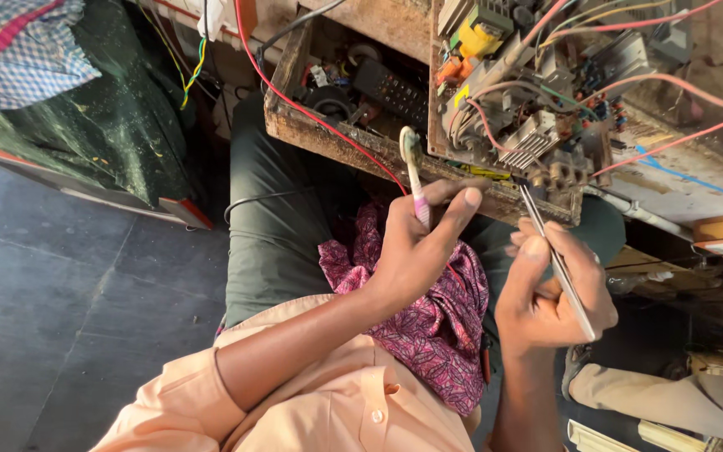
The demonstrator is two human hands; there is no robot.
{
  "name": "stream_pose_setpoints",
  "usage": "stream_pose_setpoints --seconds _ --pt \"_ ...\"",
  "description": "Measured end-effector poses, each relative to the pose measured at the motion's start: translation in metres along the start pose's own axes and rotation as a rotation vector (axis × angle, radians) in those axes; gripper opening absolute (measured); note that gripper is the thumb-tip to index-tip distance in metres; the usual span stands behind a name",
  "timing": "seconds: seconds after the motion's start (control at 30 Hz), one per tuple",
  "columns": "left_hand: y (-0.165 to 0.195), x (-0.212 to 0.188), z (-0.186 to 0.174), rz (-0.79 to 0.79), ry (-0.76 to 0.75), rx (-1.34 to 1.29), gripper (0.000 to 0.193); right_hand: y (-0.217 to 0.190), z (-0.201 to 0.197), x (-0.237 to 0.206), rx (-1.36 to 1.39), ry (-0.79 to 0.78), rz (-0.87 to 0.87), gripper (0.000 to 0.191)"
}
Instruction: The person works on a disassembled TV chassis at a cluttered repair bench, handling a large circuit board and a wiring harness. They position the board, use a soldering iron on its underside while holding a toothbrush, and touch the board's components, with a multimeter connected nearby. At the end they set the board down and pick up a phone.
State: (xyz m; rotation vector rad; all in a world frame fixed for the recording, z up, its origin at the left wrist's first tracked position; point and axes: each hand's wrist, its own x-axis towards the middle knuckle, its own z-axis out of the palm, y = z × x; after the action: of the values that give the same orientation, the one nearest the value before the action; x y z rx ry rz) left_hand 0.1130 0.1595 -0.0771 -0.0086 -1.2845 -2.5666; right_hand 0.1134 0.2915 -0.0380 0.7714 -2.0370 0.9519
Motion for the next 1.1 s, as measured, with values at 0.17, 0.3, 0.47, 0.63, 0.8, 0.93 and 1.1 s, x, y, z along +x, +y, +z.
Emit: stream_pose_setpoints --seconds 0.17,0.3,0.47,0.63,0.8,0.93,1.1 --pt "0.001 0.013 0.005 0.08 -0.008 -0.04 0.032 0.004 0.01 0.005 -0.016 0.014 0.024 0.013" --pt "0.012 0.021 0.012 0.094 -0.02 -0.129 0.03 -0.003 0.01 0.02 -0.038 0.032 0.03 0.013" --pt "0.033 0.033 0.023 -0.008 0.073 -0.013 0.029 -0.011 0.003 0.043 -0.06 0.034 0.042 0.015" --pt "0.041 0.033 0.029 0.106 -0.016 -0.071 0.029 -0.015 0.003 0.056 -0.008 0.011 0.082 0.012" --pt "0.043 0.034 0.031 0.089 -0.017 -0.09 0.029 -0.015 0.003 0.066 -0.004 -0.005 0.077 0.011" --pt "0.045 0.035 0.032 0.102 -0.018 -0.069 0.03 -0.017 0.003 0.07 -0.041 -0.014 0.06 0.012" --pt "0.045 0.037 0.031 0.135 -0.024 -0.045 0.029 -0.02 0.004 0.072 -0.059 0.007 0.019 0.012"
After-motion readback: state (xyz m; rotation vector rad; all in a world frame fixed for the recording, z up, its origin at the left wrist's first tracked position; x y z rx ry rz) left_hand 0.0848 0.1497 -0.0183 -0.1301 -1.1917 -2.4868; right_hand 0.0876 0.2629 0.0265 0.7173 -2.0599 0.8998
